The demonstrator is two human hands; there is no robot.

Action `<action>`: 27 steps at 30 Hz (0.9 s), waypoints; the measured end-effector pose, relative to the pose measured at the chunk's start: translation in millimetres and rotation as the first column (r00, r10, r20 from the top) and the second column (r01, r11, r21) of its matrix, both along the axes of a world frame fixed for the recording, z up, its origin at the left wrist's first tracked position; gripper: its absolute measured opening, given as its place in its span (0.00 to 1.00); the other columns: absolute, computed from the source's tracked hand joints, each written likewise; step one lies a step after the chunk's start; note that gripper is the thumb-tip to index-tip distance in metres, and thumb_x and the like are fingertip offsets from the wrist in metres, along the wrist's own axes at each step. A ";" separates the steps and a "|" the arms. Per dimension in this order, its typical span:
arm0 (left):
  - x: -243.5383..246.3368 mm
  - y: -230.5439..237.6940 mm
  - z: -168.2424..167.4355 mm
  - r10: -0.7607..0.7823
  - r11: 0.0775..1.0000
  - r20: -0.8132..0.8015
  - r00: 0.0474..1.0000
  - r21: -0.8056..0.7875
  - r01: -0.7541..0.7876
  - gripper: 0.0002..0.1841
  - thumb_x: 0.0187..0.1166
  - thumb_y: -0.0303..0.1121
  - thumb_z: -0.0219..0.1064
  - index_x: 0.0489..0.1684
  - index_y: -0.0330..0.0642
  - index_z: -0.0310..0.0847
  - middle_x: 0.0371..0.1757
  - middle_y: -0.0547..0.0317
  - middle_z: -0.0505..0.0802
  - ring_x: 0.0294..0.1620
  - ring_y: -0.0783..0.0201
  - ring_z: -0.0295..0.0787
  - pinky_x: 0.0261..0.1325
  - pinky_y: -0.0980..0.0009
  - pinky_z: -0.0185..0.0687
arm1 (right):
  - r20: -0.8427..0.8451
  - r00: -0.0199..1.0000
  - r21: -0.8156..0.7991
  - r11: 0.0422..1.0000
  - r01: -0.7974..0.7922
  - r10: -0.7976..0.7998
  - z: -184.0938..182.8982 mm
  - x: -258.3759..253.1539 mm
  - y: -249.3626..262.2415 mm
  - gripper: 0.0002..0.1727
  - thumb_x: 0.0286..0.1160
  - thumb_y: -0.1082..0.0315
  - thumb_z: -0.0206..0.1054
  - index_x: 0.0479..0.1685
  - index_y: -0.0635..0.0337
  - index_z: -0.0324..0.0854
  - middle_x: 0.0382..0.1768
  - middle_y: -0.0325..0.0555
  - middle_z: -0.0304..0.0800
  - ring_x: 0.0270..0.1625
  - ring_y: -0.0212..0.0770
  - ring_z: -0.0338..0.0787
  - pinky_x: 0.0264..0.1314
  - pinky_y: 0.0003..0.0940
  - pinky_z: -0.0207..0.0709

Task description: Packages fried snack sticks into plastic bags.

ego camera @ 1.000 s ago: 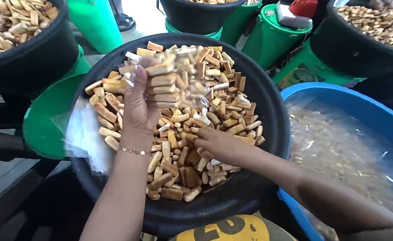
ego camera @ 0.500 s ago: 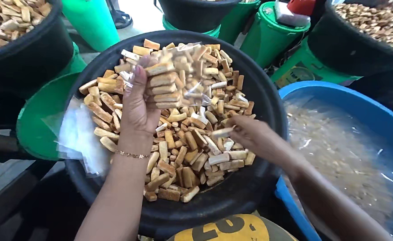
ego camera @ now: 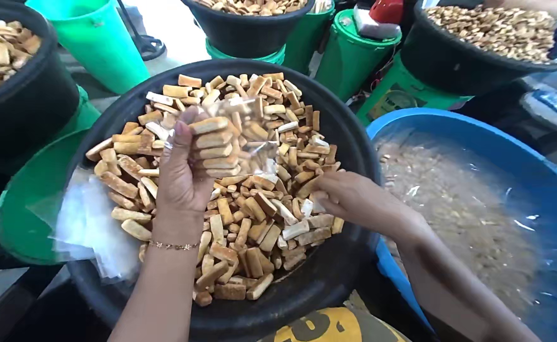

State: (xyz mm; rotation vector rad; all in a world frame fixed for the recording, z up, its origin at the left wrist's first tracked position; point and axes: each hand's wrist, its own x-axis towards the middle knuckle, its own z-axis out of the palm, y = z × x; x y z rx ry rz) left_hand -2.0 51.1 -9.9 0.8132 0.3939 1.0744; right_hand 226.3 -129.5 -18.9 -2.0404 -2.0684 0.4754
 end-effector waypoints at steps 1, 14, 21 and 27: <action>0.8 -0.9 -0.1 -0.003 1.000 -0.002 1.000 -0.006 0.002 0.15 0.92 0.43 0.53 0.60 0.52 0.84 0.44 0.65 0.94 0.41 0.72 0.93 0.46 0.74 0.92 | 0.010 0.999 -0.117 0.992 -0.043 0.045 0.3 0.1 3.3 0.13 0.82 0.71 0.64 0.57 0.68 0.87 0.53 0.64 0.91 0.57 0.65 0.91 0.61 0.65 0.80; 7.3 -0.1 -6.4 -0.033 0.999 -0.094 0.995 0.009 0.034 0.13 0.89 0.43 0.58 0.62 0.53 0.84 0.46 0.63 0.95 0.42 0.70 0.94 0.45 0.71 0.93 | 0.220 0.883 -0.398 0.865 -0.306 0.414 -15.0 -35.2 43.0 0.17 0.76 0.72 0.69 0.63 0.69 0.83 0.63 0.68 0.85 0.71 0.72 0.79 0.72 0.70 0.68; 12.4 0.4 -2.2 -0.025 0.998 -0.038 0.999 -0.065 0.022 0.13 0.89 0.38 0.57 0.63 0.43 0.78 0.46 0.56 0.95 0.39 0.64 0.95 0.42 0.67 0.95 | 0.183 0.805 -0.136 0.826 -0.548 0.564 -38.3 -25.5 45.8 0.11 0.75 0.81 0.66 0.53 0.69 0.85 0.45 0.64 0.90 0.49 0.65 0.92 0.55 0.60 0.85; 18.5 -3.1 -2.1 0.028 0.974 -0.035 0.999 -0.225 -0.036 0.18 0.95 0.39 0.44 0.63 0.43 0.80 0.42 0.55 0.95 0.38 0.63 0.96 0.39 0.67 0.94 | 0.085 0.954 0.559 0.778 -0.286 0.289 -35.9 5.0 38.5 0.07 0.74 0.76 0.68 0.46 0.67 0.88 0.40 0.55 0.94 0.42 0.51 0.96 0.45 0.46 0.92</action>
